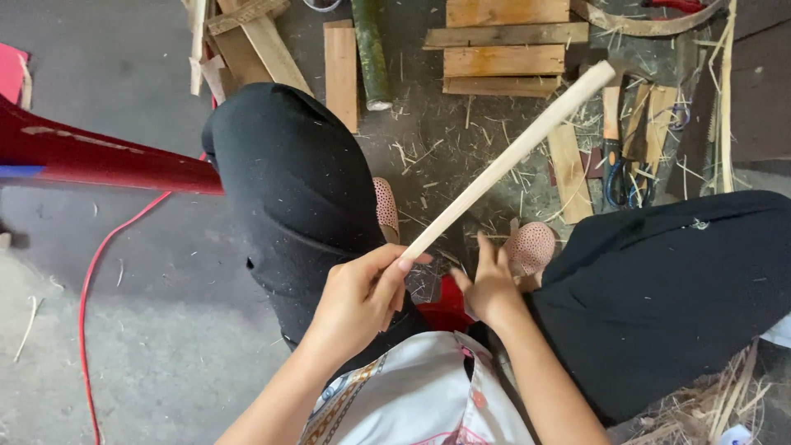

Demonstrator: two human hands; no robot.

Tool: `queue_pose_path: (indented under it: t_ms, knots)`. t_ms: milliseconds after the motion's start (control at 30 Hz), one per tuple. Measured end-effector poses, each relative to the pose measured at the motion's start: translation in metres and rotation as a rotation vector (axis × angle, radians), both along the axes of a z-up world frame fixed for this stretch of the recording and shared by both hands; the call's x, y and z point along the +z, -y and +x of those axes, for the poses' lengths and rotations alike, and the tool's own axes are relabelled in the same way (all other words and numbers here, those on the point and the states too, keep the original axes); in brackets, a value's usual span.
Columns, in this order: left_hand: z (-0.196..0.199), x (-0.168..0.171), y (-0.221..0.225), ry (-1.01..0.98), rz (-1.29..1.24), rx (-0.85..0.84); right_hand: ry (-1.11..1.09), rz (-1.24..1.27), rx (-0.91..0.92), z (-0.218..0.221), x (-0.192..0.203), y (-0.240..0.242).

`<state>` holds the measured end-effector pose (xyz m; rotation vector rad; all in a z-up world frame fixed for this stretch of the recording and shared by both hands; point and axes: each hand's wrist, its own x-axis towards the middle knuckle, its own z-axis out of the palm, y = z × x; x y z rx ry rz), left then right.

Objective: Shaving a thin wooden strip with a curved blade and testing its flexibility by bending it into a hoop.

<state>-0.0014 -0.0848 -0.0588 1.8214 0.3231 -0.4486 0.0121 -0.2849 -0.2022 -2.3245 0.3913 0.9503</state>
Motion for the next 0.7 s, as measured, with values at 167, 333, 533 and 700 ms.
queue_pose_path:
  t_ms: [167,333,533,700]
  knots:
    - [0.003,-0.01,0.0,-0.082,-0.093,0.071,-0.243,-0.157,0.289,-0.037,-0.131,0.025]
    - [0.005,-0.013,-0.006,-0.143,-0.159,0.116,-0.225,-0.083,0.362,-0.031,-0.13,0.032]
    - [0.001,-0.019,-0.016,-0.159,-0.408,0.245,-0.207,1.357,-0.519,0.014,0.027,0.041]
    - [0.0,-0.014,-0.02,-0.264,-0.581,0.279,-0.273,2.052,-0.618,0.009,0.091,0.057]
